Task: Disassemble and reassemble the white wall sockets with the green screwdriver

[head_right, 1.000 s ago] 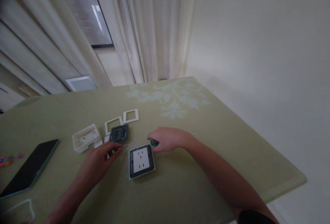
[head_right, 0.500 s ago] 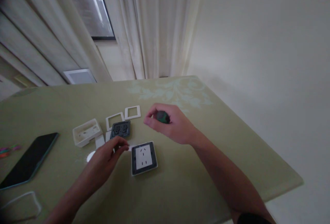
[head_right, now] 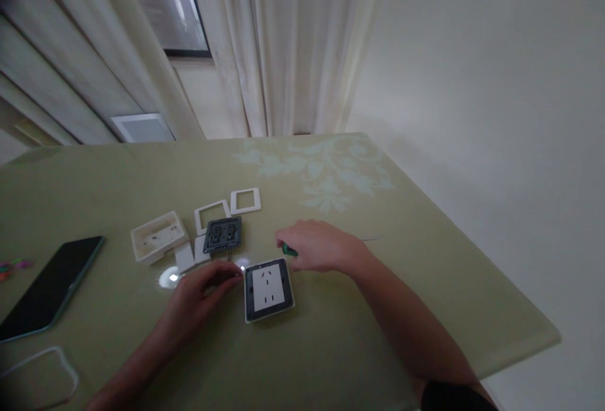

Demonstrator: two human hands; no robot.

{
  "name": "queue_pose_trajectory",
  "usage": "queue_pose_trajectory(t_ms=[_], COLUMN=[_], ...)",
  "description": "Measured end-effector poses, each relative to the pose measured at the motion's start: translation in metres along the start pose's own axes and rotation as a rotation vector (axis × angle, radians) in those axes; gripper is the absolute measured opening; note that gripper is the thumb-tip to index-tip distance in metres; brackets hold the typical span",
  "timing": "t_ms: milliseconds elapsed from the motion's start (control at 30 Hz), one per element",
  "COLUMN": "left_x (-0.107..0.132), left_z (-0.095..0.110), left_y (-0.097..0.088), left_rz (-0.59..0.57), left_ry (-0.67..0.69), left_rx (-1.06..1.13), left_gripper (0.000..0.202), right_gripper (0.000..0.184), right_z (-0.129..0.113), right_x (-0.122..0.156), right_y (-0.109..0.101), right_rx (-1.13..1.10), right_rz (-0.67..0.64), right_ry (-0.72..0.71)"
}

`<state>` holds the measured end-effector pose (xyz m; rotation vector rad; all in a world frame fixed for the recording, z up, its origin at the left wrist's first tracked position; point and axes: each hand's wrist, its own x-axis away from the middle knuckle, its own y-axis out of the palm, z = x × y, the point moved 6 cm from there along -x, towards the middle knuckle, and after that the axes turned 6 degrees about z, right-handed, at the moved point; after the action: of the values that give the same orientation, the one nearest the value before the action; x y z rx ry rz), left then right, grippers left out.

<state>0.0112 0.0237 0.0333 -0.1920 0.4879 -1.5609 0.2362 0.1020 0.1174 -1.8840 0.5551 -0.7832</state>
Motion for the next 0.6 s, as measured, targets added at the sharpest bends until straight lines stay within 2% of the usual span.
queue_pose_trajectory(t_ms=[133, 233, 333, 467, 600], left_x=[0.005, 0.008, 0.006, 0.005, 0.008], left_z=[-0.002, 0.002, 0.007, 0.014, 0.019], left_y=[0.007, 0.008, 0.007, 0.002, -0.005], left_rz=[-0.044, -0.048, -0.039, 0.02, 0.118], left_ry=[-0.088, -0.073, -0.038, 0.021, 0.058], left_rx=[0.063, 0.071, 0.058, 0.014, -0.01], left_gripper=[0.011, 0.01, 0.012, 0.01, 0.01], right_gripper=[0.033, 0.02, 0.018, 0.02, 0.027], right_z=[0.004, -0.001, -0.003, 0.0, 0.006], right_x=[-0.006, -0.01, -0.013, -0.013, -0.005], right_y=[0.009, 0.012, 0.015, 0.015, 0.002], right_rx=[-0.01, -0.044, -0.066, -0.079, -0.076], right_rz=[-0.048, -0.06, -0.054, -0.046, -0.002], right_ry=[-0.034, -0.089, -0.113, -0.11, -0.073])
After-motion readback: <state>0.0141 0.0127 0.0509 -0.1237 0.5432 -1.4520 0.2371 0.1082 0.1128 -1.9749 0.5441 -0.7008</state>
